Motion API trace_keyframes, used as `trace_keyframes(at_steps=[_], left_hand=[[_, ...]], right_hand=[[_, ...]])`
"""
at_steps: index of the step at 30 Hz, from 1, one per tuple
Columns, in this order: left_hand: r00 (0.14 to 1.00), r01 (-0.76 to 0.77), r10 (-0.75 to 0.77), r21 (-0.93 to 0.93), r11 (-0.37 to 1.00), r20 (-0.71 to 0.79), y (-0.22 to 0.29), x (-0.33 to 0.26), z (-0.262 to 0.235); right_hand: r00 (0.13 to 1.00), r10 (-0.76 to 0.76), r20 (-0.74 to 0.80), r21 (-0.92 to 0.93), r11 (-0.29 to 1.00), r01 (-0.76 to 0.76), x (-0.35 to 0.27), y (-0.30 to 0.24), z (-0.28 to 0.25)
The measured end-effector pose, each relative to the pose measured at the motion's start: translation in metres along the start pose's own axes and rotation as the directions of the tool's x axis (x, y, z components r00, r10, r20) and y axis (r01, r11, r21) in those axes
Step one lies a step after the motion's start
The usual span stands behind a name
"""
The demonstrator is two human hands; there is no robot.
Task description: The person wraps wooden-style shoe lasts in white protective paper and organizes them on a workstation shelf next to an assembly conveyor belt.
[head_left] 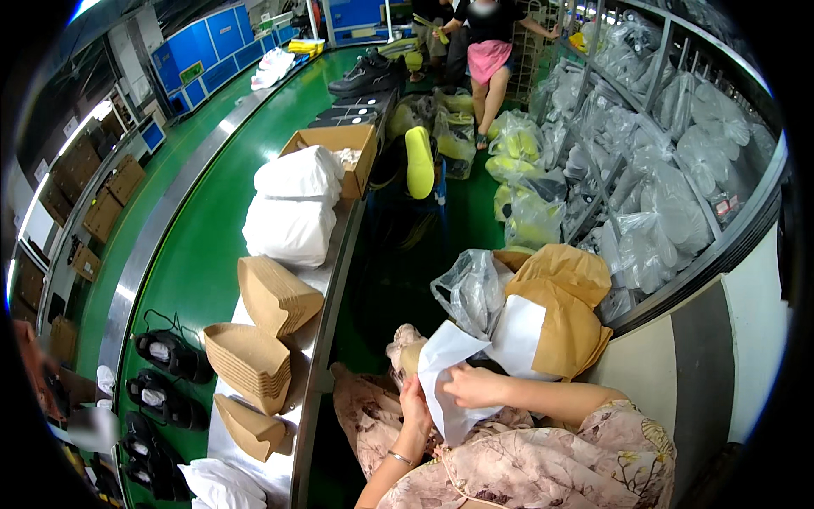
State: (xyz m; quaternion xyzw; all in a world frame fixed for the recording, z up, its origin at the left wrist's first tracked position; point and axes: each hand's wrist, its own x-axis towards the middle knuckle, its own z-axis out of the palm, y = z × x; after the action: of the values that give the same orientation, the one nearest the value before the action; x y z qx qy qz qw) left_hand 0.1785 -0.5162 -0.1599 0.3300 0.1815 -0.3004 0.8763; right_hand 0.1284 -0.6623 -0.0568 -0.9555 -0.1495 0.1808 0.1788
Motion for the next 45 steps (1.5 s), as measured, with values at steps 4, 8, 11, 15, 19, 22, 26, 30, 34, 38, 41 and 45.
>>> trace_keyframes(at_steps=[4,8,11,15,19,22,26,30,34,38,41,45], left_hand=[[0.972,0.155,-0.044,0.488,0.859,-0.232,0.013,-0.010,-0.006],[0.738,-0.473,0.539,0.881,-0.017,0.407,0.051,-0.033,0.025],[0.520,-0.702,0.277,0.588,-0.401,0.808,0.068,-0.040,0.064],[0.767,-0.634,-0.106,0.722,-0.277,0.633,0.055,-0.002,0.053],[0.593,-0.804,-0.236,0.551,-0.223,0.769,0.055,0.005,0.052],[0.504,-0.864,-0.292,0.468,-0.186,0.813,0.066,-0.007,0.063],[0.453,-0.878,-0.449,0.473,-0.074,0.770,0.072,0.008,0.067],[0.493,-0.850,-0.362,0.527,-0.007,0.791,0.078,0.007,0.067],[0.826,-0.422,-0.190,0.805,0.416,0.531,0.071,0.016,0.044],[0.993,0.114,-0.116,0.188,0.976,-0.002,0.087,0.046,0.012],[0.954,0.227,-0.195,0.121,0.966,-0.229,0.069,0.045,-0.020],[0.961,0.256,-0.228,0.186,0.949,-0.158,0.077,0.021,-0.008]], right_hand=[[0.999,0.044,-0.003,-0.084,0.995,-0.044,-0.004,-0.015,0.016],[0.964,-0.032,-0.263,-0.148,0.989,-0.008,-0.009,-0.005,0.053],[0.980,-0.021,-0.196,-0.109,0.994,-0.001,0.000,-0.013,0.049],[0.987,-0.048,-0.155,-0.175,0.984,0.020,0.005,-0.003,0.064],[0.944,-0.098,-0.314,-0.098,0.993,0.070,-0.001,0.002,0.071],[0.941,0.032,-0.336,0.113,0.994,0.007,-0.008,-0.003,0.056],[0.934,0.035,-0.356,0.003,0.999,-0.036,-0.009,-0.001,0.061],[0.976,0.011,-0.216,-0.071,0.997,-0.027,-0.009,-0.010,0.034],[0.975,0.060,-0.212,-0.038,0.997,-0.070,-0.015,-0.012,0.033],[0.973,0.066,-0.222,-0.032,0.997,-0.074,-0.019,-0.015,0.036],[0.977,0.097,-0.189,-0.014,0.995,-0.101,-0.014,-0.018,0.031],[0.972,0.105,-0.210,0.009,0.994,-0.105,-0.012,-0.021,0.030]])
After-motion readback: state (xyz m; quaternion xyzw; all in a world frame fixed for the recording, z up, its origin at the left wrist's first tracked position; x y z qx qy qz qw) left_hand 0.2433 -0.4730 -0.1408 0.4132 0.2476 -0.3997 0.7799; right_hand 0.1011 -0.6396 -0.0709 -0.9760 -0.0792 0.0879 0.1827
